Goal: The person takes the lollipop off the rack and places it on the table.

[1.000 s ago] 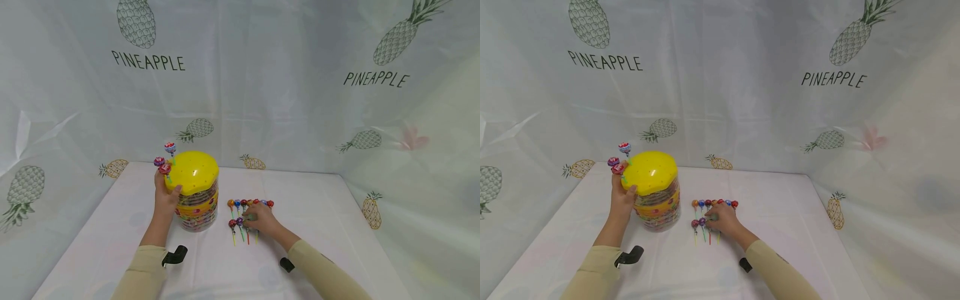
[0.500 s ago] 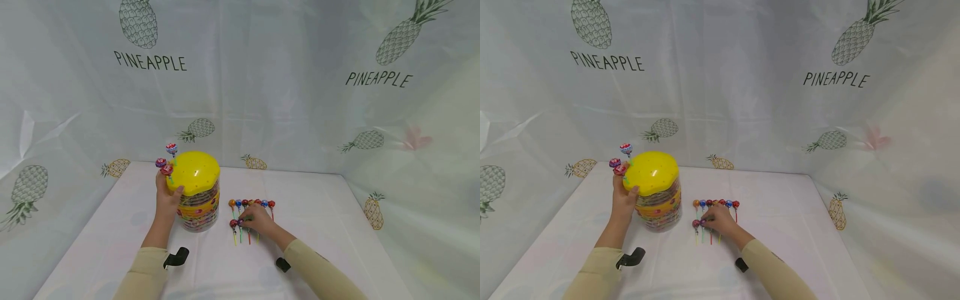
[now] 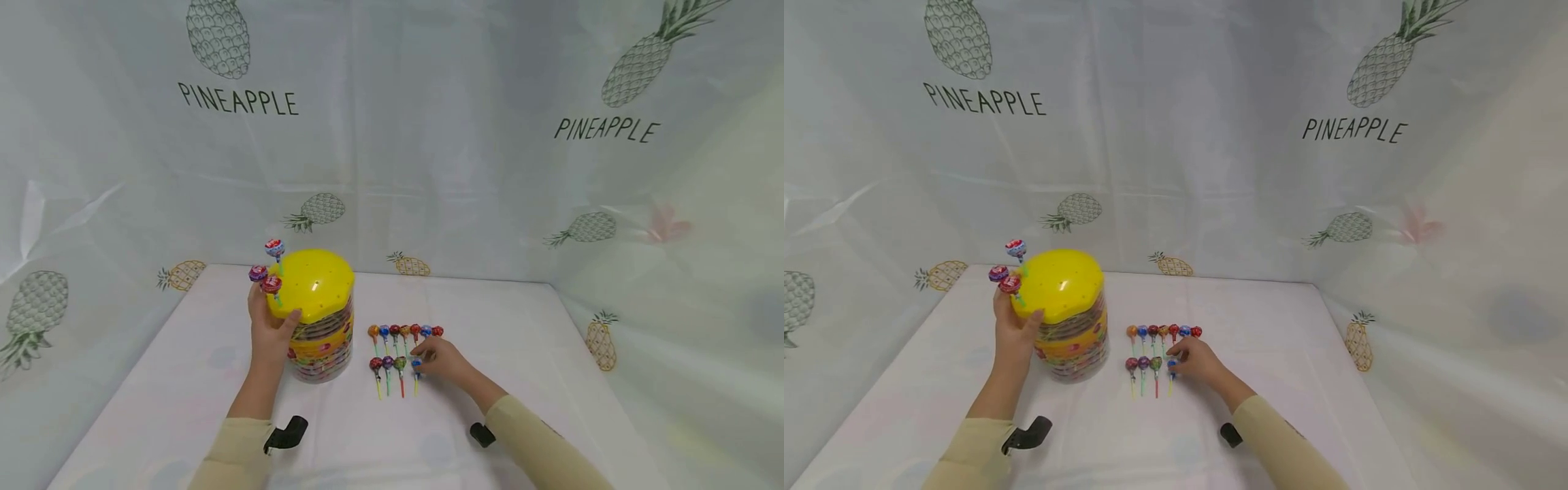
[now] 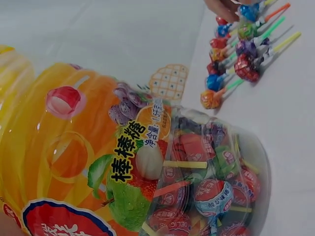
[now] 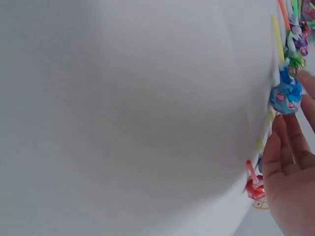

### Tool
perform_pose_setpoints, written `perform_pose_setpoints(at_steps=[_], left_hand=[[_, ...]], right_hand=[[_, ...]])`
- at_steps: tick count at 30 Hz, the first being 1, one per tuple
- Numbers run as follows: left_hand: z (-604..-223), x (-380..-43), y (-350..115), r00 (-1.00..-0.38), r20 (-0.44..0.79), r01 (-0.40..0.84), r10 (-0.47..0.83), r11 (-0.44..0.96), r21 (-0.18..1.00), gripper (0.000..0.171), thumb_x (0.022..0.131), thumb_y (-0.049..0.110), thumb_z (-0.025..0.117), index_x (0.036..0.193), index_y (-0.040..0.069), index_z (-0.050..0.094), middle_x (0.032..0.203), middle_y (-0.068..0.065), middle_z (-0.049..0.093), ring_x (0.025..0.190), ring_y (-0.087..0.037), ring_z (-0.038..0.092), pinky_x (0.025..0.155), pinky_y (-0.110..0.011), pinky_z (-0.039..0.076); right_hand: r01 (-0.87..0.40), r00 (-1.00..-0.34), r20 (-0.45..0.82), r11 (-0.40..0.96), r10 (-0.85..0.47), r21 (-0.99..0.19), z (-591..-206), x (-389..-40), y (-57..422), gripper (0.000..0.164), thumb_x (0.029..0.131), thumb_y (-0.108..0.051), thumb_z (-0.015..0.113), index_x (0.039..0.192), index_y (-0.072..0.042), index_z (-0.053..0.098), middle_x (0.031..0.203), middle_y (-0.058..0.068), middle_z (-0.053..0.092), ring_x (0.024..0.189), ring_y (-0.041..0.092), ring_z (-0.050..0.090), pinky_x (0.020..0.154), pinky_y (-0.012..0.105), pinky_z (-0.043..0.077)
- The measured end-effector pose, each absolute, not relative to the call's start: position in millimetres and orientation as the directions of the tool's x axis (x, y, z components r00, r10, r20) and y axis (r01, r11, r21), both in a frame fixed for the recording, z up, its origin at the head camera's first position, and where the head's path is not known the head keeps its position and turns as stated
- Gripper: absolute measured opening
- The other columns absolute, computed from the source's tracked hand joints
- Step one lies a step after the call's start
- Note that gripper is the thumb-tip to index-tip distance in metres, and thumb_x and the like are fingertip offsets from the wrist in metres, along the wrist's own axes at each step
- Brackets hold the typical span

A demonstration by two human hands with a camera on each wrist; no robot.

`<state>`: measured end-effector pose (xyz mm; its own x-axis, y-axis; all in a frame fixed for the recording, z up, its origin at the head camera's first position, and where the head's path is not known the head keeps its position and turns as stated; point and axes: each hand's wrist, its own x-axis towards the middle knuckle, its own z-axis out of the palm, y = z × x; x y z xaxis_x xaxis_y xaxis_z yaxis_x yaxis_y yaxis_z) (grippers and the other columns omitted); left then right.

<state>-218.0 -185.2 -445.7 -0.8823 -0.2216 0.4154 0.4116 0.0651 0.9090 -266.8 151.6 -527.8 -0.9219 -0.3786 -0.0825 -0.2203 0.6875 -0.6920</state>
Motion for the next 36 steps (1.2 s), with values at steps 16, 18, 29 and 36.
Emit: perform_pose_setpoints(at_steps=[16,18,29,36], left_hand=[[-419,-180,-159,-0.842,0.454,0.435,-0.292,0.130,0.891,0.072,0.094,0.010,0.064,0.154,0.022,0.026,0.154,0.005,0.008,0.131,-0.016,0.031,0.104,-0.017,0.036],[-418,-177,-155,-0.820,0.475,0.440,-0.319,0.179,0.880,0.070,0.094,0.009,0.065,0.153,0.019,0.028,0.154,0.004,0.009,0.134,-0.015,0.025,0.107,-0.019,0.033],[-428,-173,-154,-0.791,0.488,0.415,-0.368,0.263,0.871,0.072,0.089,0.009,0.071,0.151,0.016,0.035,0.155,0.001,0.011,0.139,-0.018,0.009,0.115,-0.049,0.019],[-420,-172,-171,-0.823,0.463,0.375,-0.330,0.297,0.878,0.071,0.084,0.003,0.073,0.147,0.006,0.039,0.153,-0.006,0.020,0.142,-0.022,0.016,0.116,-0.052,0.015]], right_hand=[[-0.220,-0.923,-0.063,0.654,-0.380,-0.724,-538,-266,149,0.019,0.082,-0.006,0.078,0.100,-0.011,0.074,0.093,-0.002,0.062,0.081,0.014,0.057,0.069,0.029,0.053],[-0.218,-0.923,-0.062,0.649,-0.380,-0.729,-537,-266,148,0.019,0.082,-0.006,0.078,0.100,-0.010,0.074,0.094,-0.001,0.062,0.082,0.015,0.057,0.070,0.030,0.053],[-0.207,-0.922,-0.064,0.625,-0.383,-0.752,-538,-265,148,0.023,0.082,-0.008,0.078,0.104,-0.009,0.073,0.092,-0.001,0.061,0.082,0.016,0.056,0.070,0.031,0.052],[-0.248,-0.934,0.028,0.589,-0.357,-0.769,-515,-261,148,0.025,0.084,-0.004,0.075,0.109,-0.004,0.071,0.104,0.007,0.063,0.092,0.023,0.058,0.075,0.034,0.052]])
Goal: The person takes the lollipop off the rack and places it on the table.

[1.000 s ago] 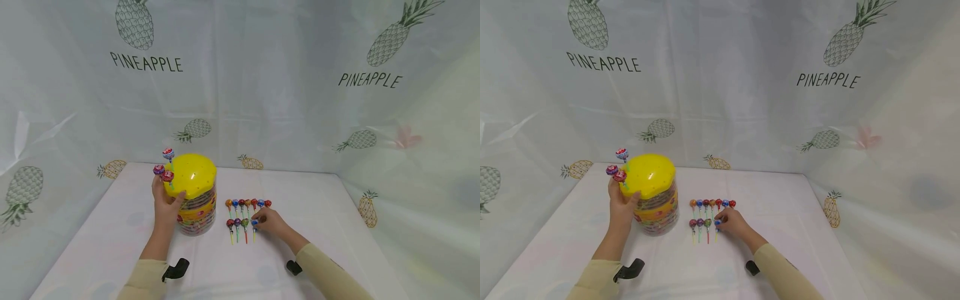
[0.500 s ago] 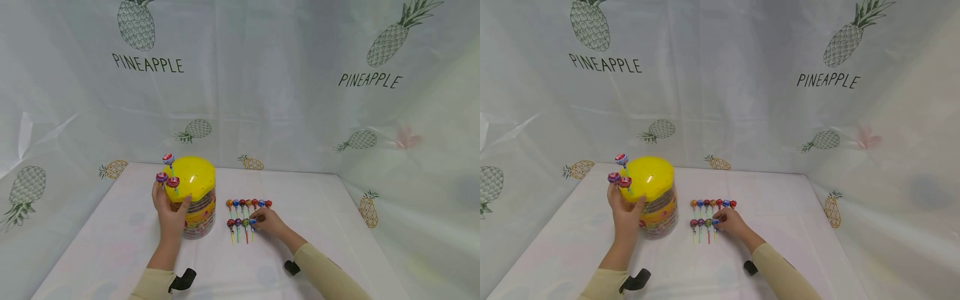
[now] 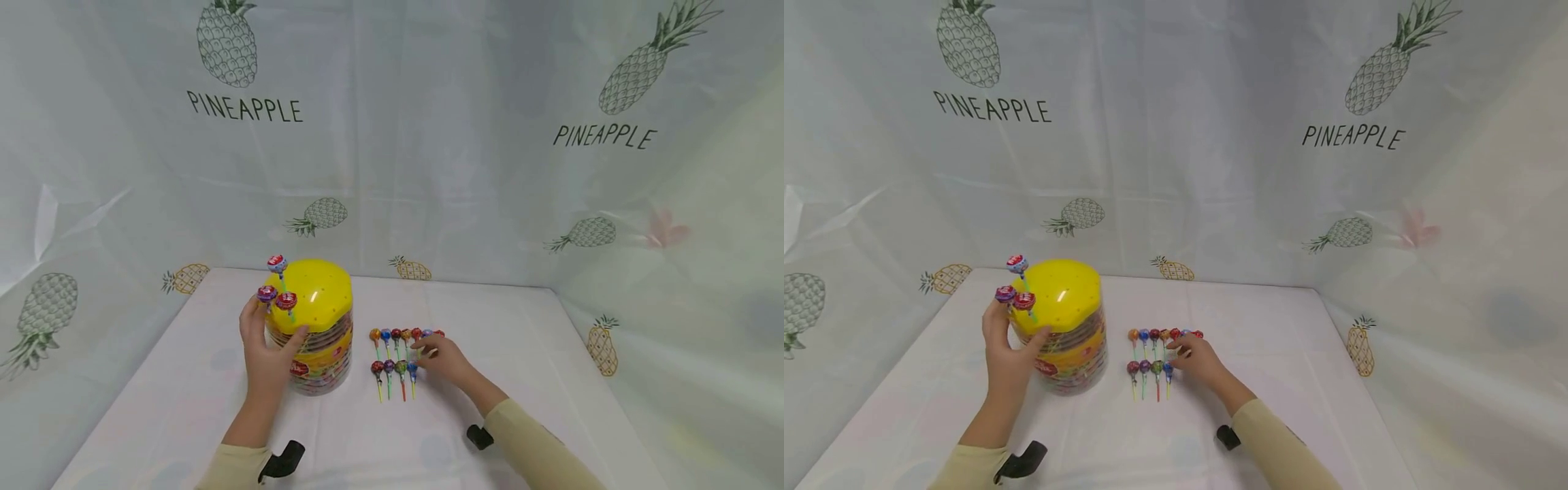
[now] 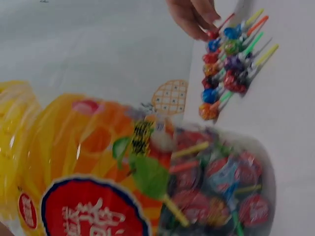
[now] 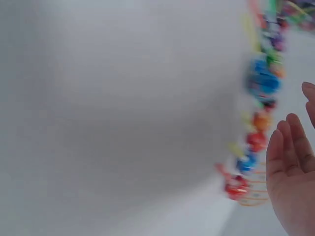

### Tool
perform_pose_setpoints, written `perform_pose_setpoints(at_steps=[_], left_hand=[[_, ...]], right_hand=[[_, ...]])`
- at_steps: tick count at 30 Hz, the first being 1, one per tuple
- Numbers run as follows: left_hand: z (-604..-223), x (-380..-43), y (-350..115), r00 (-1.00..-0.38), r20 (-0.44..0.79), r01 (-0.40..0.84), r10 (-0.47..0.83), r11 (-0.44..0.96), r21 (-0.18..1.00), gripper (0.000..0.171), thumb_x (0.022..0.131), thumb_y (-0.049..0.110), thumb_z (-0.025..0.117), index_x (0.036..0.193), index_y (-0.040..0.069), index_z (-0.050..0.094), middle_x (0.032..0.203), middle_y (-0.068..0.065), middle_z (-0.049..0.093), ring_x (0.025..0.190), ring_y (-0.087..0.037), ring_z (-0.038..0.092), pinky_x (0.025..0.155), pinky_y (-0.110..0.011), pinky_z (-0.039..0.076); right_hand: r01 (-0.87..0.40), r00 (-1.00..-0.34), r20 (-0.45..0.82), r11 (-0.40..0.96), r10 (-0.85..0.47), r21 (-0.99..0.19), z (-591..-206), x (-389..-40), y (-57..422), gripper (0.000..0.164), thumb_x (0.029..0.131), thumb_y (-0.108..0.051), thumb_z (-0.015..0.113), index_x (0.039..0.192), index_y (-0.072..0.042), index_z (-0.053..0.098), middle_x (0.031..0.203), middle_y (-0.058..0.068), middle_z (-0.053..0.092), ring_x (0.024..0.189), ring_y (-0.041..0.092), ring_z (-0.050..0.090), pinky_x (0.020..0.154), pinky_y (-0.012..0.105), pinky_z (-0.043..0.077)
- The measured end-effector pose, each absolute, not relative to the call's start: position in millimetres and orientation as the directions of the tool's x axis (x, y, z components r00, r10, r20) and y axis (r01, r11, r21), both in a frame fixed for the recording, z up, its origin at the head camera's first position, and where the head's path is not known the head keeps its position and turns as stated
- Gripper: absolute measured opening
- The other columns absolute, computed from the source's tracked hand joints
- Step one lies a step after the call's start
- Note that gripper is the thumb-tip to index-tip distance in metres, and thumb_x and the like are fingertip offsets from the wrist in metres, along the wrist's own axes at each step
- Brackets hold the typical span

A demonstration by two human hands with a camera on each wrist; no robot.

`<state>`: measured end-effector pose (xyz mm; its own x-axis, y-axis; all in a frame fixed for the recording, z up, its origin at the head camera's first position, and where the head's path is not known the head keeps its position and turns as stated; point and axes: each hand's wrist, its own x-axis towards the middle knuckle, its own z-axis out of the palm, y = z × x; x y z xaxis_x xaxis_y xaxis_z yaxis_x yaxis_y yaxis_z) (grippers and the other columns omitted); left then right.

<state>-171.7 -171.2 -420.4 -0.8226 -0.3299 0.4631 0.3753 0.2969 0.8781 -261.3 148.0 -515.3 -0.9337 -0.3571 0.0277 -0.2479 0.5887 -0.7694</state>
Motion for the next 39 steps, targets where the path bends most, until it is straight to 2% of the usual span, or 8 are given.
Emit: perform_pose_setpoints(at_steps=[6,12,15,18,25,30,34,39], left_hand=[[-428,-195,-199,-0.878,0.421,0.334,-0.227,0.338,0.880,0.078,0.081,0.012,0.080,0.147,0.021,0.041,0.154,0.004,0.023,0.141,-0.021,0.022,0.114,-0.055,0.021],[-420,-202,-211,-0.921,0.372,0.310,-0.115,0.361,0.880,0.088,0.081,0.020,0.082,0.152,0.029,0.030,0.155,-0.003,0.023,0.143,-0.032,0.019,0.110,-0.066,0.019],[-419,-204,-213,-0.940,0.331,0.292,-0.081,0.312,0.904,0.093,0.081,0.018,0.081,0.154,0.028,0.024,0.156,-0.005,0.020,0.143,-0.035,0.019,0.110,-0.065,0.019],[-421,-204,-212,-0.951,0.299,0.268,-0.083,0.267,0.926,0.092,0.082,0.016,0.081,0.154,0.026,0.024,0.158,-0.004,0.014,0.142,-0.034,0.020,0.112,-0.060,0.022],[-423,-206,-210,-0.945,0.307,0.270,-0.115,0.257,0.928,0.091,0.082,0.016,0.080,0.154,0.027,0.026,0.158,0.000,0.013,0.141,-0.030,0.024,0.111,-0.055,0.027],[-424,-204,-208,-0.946,0.303,0.269,-0.111,0.251,0.930,0.087,0.083,0.016,0.079,0.153,0.024,0.027,0.158,0.003,0.011,0.140,-0.028,0.026,0.111,-0.052,0.029],[-425,-202,-207,-0.941,0.318,0.275,-0.116,0.286,0.918,0.085,0.083,0.018,0.079,0.152,0.021,0.030,0.159,0.001,0.010,0.139,-0.029,0.028,0.109,-0.048,0.033],[-424,-200,-208,-0.927,0.354,0.298,-0.124,0.329,0.896,0.084,0.083,0.016,0.079,0.152,0.020,0.030,0.159,-0.001,0.012,0.138,-0.030,0.031,0.106,-0.046,0.036]], right_hand=[[-0.306,-0.925,0.133,0.488,-0.356,-0.817,-475,-266,143,0.025,0.087,-0.005,0.072,0.112,-0.006,0.070,0.109,0.009,0.064,0.098,0.030,0.060,0.076,0.034,0.053],[-0.388,-0.891,0.249,0.352,-0.381,-0.851,-434,-261,127,0.025,0.088,-0.003,0.070,0.113,-0.002,0.068,0.114,0.014,0.064,0.104,0.035,0.059,0.090,0.045,0.050],[-0.405,-0.876,0.284,0.273,-0.391,-0.873,-410,-251,112,0.023,0.089,-0.002,0.069,0.111,0.003,0.068,0.115,0.018,0.064,0.108,0.039,0.056,0.094,0.049,0.047],[-0.440,-0.849,0.339,0.186,-0.406,-0.878,-392,-242,95,0.020,0.089,0.000,0.069,0.108,0.006,0.067,0.112,0.019,0.065,0.108,0.037,0.055,0.095,0.045,0.046],[-0.507,-0.761,0.497,-0.095,-0.416,-0.857,-399,-255,56,0.021,0.086,0.008,0.068,0.107,0.007,0.068,0.111,0.015,0.064,0.111,0.027,0.056,0.107,0.042,0.037],[-0.516,-0.707,0.556,-0.219,-0.436,-0.828,-393,-253,29,0.022,0.085,0.006,0.071,0.107,0.007,0.067,0.109,0.011,0.064,0.111,0.025,0.055,0.109,0.040,0.037],[-0.513,-0.679,0.574,-0.264,-0.458,-0.817,-386,-248,10,0.021,0.083,0.011,0.070,0.104,0.009,0.067,0.106,0.018,0.064,0.107,0.025,0.057,0.106,0.040,0.040],[-0.511,-0.689,0.545,-0.213,-0.478,-0.833,-374,-245,-10,0.023,0.084,0.009,0.070,0.107,0.007,0.068,0.107,0.019,0.064,0.106,0.018,0.058,0.100,0.039,0.047]])
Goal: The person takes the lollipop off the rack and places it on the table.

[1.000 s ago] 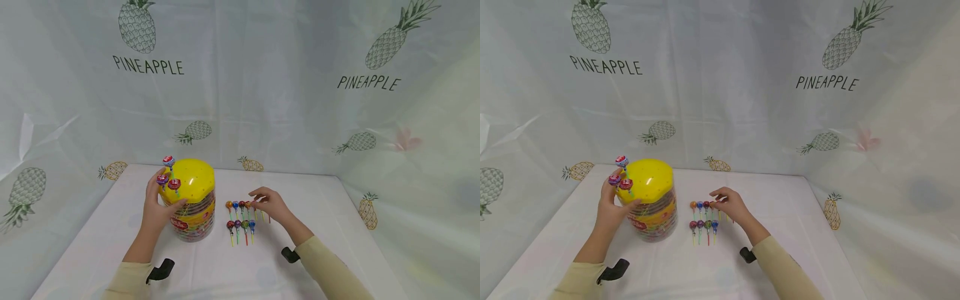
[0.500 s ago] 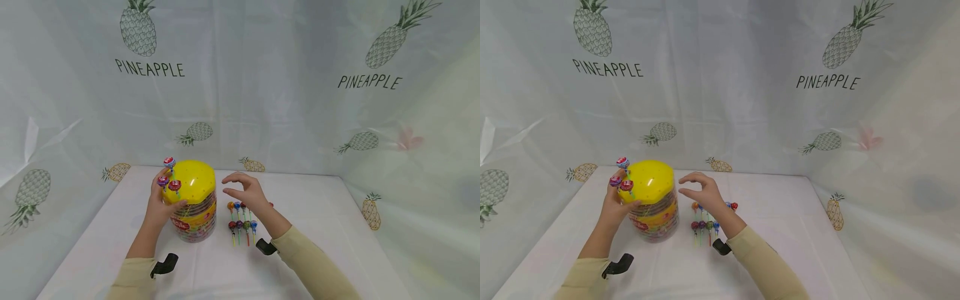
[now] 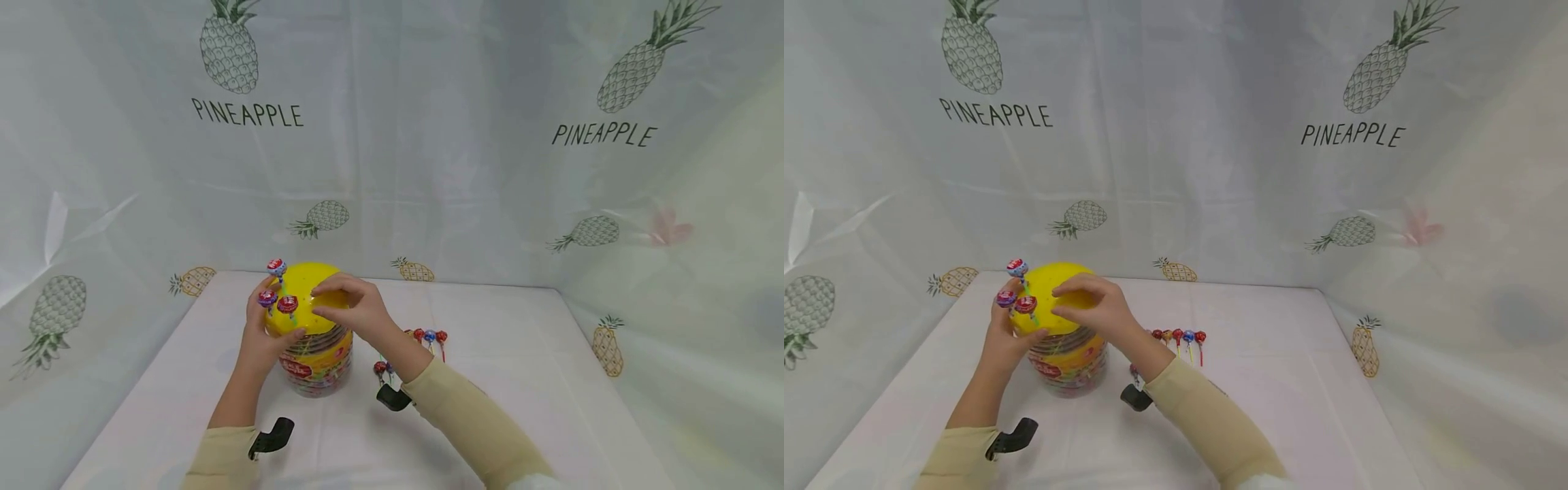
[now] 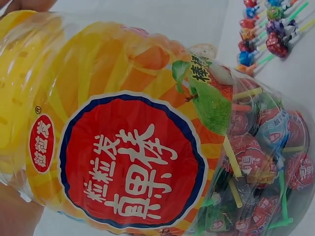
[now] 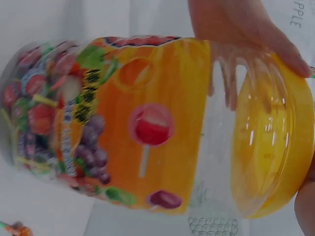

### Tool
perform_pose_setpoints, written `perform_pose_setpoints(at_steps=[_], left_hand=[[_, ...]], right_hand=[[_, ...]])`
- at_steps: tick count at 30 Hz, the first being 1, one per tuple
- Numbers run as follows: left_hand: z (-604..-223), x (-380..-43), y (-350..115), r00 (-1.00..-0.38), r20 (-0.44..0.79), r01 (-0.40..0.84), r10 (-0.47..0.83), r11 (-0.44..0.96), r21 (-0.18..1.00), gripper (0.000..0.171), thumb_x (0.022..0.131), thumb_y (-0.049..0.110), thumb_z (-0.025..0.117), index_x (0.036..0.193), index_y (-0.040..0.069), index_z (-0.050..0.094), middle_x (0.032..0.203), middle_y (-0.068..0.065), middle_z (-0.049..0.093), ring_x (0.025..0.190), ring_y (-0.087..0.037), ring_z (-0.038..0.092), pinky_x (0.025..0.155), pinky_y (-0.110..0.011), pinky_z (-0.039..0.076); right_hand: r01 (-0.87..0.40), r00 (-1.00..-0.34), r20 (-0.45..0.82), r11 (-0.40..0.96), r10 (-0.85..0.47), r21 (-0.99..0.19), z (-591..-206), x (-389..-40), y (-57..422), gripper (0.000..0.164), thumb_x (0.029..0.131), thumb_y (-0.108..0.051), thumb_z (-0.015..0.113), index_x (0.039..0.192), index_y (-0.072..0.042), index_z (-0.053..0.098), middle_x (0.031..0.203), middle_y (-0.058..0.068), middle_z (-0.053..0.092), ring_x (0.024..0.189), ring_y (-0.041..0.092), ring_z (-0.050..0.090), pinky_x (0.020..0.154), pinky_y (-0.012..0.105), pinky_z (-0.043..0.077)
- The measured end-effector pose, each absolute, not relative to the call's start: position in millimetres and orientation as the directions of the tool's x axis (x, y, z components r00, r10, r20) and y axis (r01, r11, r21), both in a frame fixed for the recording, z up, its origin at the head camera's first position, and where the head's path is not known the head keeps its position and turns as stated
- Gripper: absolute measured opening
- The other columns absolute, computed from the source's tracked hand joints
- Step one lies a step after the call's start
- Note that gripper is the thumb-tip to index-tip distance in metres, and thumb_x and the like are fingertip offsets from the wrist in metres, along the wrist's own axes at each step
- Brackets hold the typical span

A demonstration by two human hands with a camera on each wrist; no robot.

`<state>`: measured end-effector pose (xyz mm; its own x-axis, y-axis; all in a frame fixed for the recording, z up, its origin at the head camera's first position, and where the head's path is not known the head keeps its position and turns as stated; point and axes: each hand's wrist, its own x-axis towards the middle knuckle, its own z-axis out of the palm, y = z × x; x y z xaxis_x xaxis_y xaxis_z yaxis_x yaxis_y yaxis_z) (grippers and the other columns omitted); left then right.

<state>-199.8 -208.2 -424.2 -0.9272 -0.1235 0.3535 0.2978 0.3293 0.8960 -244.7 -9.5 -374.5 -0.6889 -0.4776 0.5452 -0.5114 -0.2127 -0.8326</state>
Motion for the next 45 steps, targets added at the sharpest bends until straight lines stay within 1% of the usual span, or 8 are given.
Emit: perform_pose_setpoints(at_steps=[6,11,17,20,23,36,40,45], left_hand=[[-425,-197,-208,-0.926,0.360,0.303,-0.117,0.341,0.890,0.084,0.084,0.017,0.078,0.152,0.021,0.030,0.159,-0.001,0.012,0.139,-0.030,0.029,0.107,-0.053,0.034],[-427,-197,-210,-0.917,0.383,0.322,-0.115,0.355,0.878,0.082,0.083,0.013,0.078,0.151,0.021,0.033,0.159,0.001,0.011,0.141,-0.029,0.023,0.107,-0.057,0.032],[-412,-189,-203,-0.913,0.392,0.329,-0.113,0.365,0.871,0.076,0.084,0.006,0.076,0.148,0.012,0.036,0.159,-0.002,0.012,0.142,-0.029,0.021,0.109,-0.045,0.033],[-410,-188,-201,-0.916,0.384,0.320,-0.117,0.366,0.874,0.075,0.085,0.008,0.075,0.148,0.012,0.036,0.159,-0.003,0.012,0.142,-0.029,0.020,0.109,-0.044,0.034],[-422,-195,-206,-0.912,0.392,0.326,-0.119,0.368,0.871,0.078,0.083,0.008,0.077,0.149,0.016,0.037,0.160,0.001,0.010,0.144,-0.028,0.018,0.108,-0.050,0.033],[-427,-196,-208,-0.916,0.375,0.303,-0.141,0.365,0.880,0.088,0.082,0.012,0.079,0.153,0.026,0.030,0.158,0.002,0.012,0.142,-0.027,0.023,0.107,-0.047,0.034],[-427,-196,-208,-0.918,0.368,0.297,-0.147,0.360,0.884,0.090,0.082,0.011,0.080,0.153,0.027,0.029,0.158,0.001,0.012,0.142,-0.028,0.022,0.108,-0.052,0.032],[-428,-197,-208,-0.918,0.369,0.301,-0.146,0.351,0.887,0.088,0.082,0.011,0.079,0.153,0.025,0.029,0.158,0.002,0.012,0.142,-0.027,0.022,0.110,-0.055,0.029]], right_hand=[[-0.487,-0.701,0.500,-0.171,-0.508,-0.857,-370,-247,-19,0.026,0.087,0.002,0.071,0.113,0.004,0.067,0.111,0.016,0.066,0.105,0.015,0.059,0.097,0.037,0.049],[-0.547,-0.668,0.520,-0.123,-0.532,-0.828,-371,-247,-22,0.023,0.087,-0.002,0.071,0.110,-0.001,0.069,0.110,0.010,0.067,0.104,0.012,0.056,0.095,0.032,0.050],[-0.636,-0.632,0.559,-0.053,-0.537,-0.770,-369,-242,-29,0.026,0.085,-0.009,0.075,0.110,-0.004,0.071,0.111,0.004,0.067,0.106,0.008,0.052,0.093,0.029,0.050],[-0.660,-0.629,0.567,-0.019,-0.532,-0.751,-370,-241,-31,0.026,0.085,-0.011,0.077,0.110,-0.006,0.071,0.109,0.001,0.067,0.106,0.006,0.051,0.092,0.027,0.049],[-0.665,-0.630,0.570,-0.014,-0.528,-0.747,-369,-240,-31,0.026,0.086,-0.011,0.075,0.112,-0.006,0.071,0.109,0.001,0.067,0.106,0.006,0.051,0.092,0.026,0.049],[-0.502,-0.727,0.455,-0.054,-0.515,-0.863,-365,-236,-28,0.024,0.092,-0.014,0.069,0.115,-0.005,0.070,0.115,0.001,0.063,0.110,0.010,0.053,0.090,0.028,0.052],[-0.458,-0.743,0.431,-0.080,-0.512,-0.885,-363,-235,-28,0.024,0.093,-0.012,0.068,0.115,-0.004,0.069,0.116,0.002,0.064,0.110,0.011,0.055,0.090,0.028,0.052],[-0.365,-0.807,0.409,-0.184,-0.426,-0.913,-360,-232,-25,0.024,0.094,-0.009,0.065,0.116,0.000,0.067,0.117,0.007,0.064,0.108,0.015,0.058,0.092,0.031,0.051]])
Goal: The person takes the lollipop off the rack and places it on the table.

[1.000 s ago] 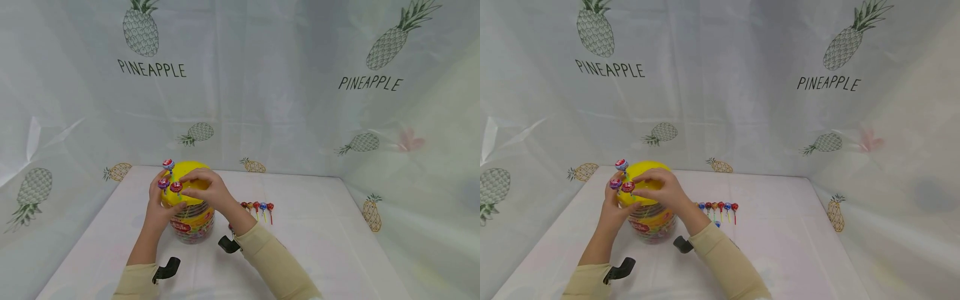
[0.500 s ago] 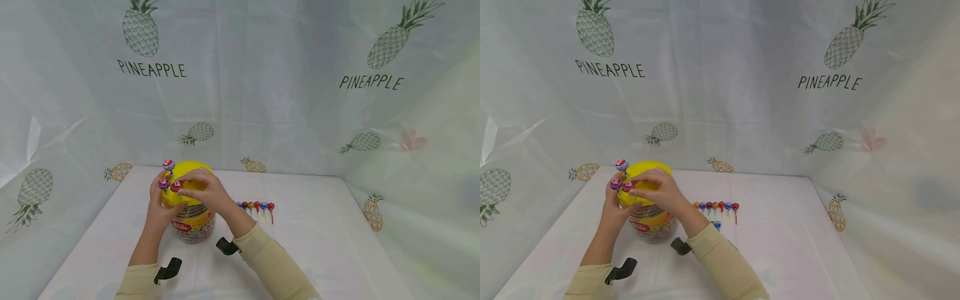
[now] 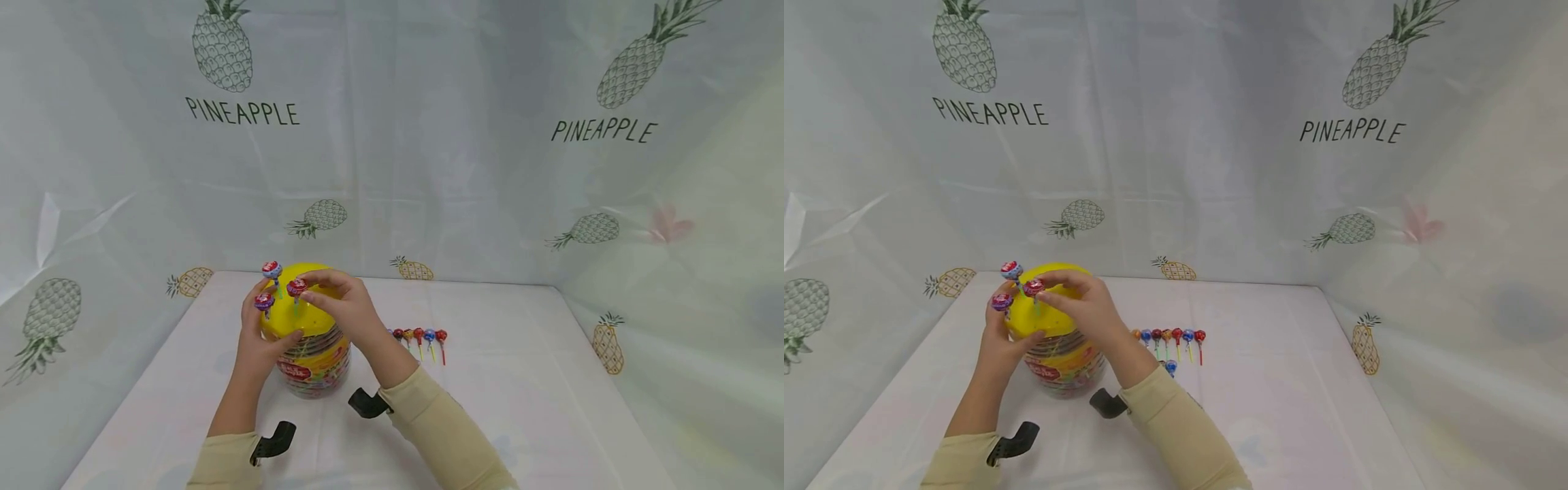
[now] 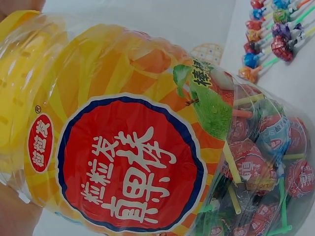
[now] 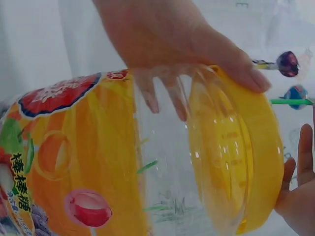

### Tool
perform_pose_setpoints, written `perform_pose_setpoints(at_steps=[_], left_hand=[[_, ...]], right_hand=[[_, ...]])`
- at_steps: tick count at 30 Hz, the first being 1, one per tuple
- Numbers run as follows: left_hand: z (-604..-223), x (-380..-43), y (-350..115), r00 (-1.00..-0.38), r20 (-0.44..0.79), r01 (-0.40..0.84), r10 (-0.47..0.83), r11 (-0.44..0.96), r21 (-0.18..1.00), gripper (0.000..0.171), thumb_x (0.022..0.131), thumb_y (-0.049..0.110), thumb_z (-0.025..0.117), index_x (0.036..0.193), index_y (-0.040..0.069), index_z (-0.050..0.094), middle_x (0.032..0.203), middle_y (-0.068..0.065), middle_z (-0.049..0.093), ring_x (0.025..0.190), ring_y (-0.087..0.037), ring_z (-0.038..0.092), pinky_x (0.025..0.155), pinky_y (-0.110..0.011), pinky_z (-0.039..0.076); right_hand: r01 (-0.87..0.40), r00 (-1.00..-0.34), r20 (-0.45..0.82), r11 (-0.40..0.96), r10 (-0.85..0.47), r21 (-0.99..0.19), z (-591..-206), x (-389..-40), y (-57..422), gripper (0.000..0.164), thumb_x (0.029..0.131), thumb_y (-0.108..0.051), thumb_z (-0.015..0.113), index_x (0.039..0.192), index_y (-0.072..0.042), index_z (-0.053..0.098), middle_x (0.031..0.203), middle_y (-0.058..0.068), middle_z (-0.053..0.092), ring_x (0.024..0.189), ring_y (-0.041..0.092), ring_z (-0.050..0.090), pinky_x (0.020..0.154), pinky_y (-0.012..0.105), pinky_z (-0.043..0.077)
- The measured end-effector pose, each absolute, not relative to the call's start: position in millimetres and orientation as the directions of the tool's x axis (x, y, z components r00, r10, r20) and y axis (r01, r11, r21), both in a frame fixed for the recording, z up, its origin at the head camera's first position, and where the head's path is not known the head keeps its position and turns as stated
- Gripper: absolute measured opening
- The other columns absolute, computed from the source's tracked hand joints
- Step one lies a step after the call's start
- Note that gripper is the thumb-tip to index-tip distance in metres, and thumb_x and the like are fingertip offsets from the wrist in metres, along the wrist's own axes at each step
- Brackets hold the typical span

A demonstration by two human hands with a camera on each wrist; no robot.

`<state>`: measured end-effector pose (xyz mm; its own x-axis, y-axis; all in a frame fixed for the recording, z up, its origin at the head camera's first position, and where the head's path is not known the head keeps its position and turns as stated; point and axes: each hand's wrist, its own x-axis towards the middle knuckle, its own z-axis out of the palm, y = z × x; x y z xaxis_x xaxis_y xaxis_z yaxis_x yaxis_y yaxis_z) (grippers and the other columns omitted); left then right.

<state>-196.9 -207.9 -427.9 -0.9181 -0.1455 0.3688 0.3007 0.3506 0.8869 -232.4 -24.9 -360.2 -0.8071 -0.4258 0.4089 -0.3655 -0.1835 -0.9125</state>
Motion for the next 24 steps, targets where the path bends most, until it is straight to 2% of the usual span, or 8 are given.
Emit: perform_pose_setpoints(at_steps=[3,6,11,17,21,24], left_hand=[[-429,-197,-208,-0.919,0.367,0.303,-0.143,0.339,0.891,0.086,0.082,0.011,0.079,0.152,0.022,0.031,0.158,0.004,0.011,0.142,-0.027,0.021,0.111,-0.056,0.028],[-429,-197,-207,-0.918,0.370,0.308,-0.144,0.331,0.892,0.085,0.082,0.011,0.079,0.151,0.022,0.032,0.158,0.006,0.011,0.142,-0.026,0.020,0.111,-0.056,0.027],[-427,-197,-206,-0.914,0.377,0.314,-0.152,0.325,0.892,0.084,0.082,0.011,0.079,0.151,0.024,0.033,0.158,0.008,0.011,0.142,-0.023,0.021,0.111,-0.054,0.028],[-426,-197,-205,-0.911,0.384,0.319,-0.150,0.331,0.888,0.081,0.081,0.011,0.079,0.149,0.022,0.036,0.158,0.007,0.012,0.142,-0.025,0.020,0.111,-0.056,0.027],[-426,-197,-206,-0.909,0.391,0.329,-0.146,0.326,0.886,0.083,0.081,0.010,0.079,0.150,0.023,0.035,0.158,0.006,0.012,0.142,-0.027,0.020,0.111,-0.057,0.026],[-427,-196,-207,-0.910,0.387,0.326,-0.147,0.322,0.889,0.086,0.081,0.011,0.080,0.151,0.025,0.032,0.158,0.005,0.011,0.142,-0.028,0.020,0.110,-0.059,0.027]], right_hand=[[-0.304,-0.846,0.402,-0.302,-0.350,-0.903,-365,-232,-18,0.025,0.095,-0.006,0.063,0.118,0.005,0.064,0.115,0.007,0.065,0.107,0.017,0.059,0.096,0.034,0.049],[-0.265,-0.864,0.406,-0.416,-0.297,-0.870,-374,-232,-9,0.023,0.095,-0.006,0.063,0.116,0.003,0.065,0.111,0.005,0.066,0.104,0.018,0.061,0.097,0.035,0.049],[-0.259,-0.825,0.483,-0.563,-0.293,-0.785,-387,-233,8,0.018,0.096,-0.013,0.063,0.113,-0.009,0.067,0.108,0.006,0.068,0.102,0.022,0.066,0.097,0.038,0.049],[-0.234,-0.813,0.521,-0.673,-0.260,-0.701,-398,-227,31,0.023,0.096,-0.011,0.062,0.119,-0.015,0.066,0.112,0.009,0.067,0.103,0.027,0.067,0.097,0.044,0.049],[-0.245,-0.803,0.546,-0.702,-0.240,-0.669,-409,-224,50,0.034,0.100,0.002,0.050,0.121,-0.019,0.066,0.115,0.011,0.066,0.105,0.030,0.065,0.096,0.045,0.049],[-0.254,-0.786,0.570,-0.716,-0.239,-0.650,-417,-223,64,0.045,0.101,0.010,0.038,0.122,-0.017,0.067,0.116,0.011,0.066,0.106,0.031,0.065,0.094,0.043,0.051]])
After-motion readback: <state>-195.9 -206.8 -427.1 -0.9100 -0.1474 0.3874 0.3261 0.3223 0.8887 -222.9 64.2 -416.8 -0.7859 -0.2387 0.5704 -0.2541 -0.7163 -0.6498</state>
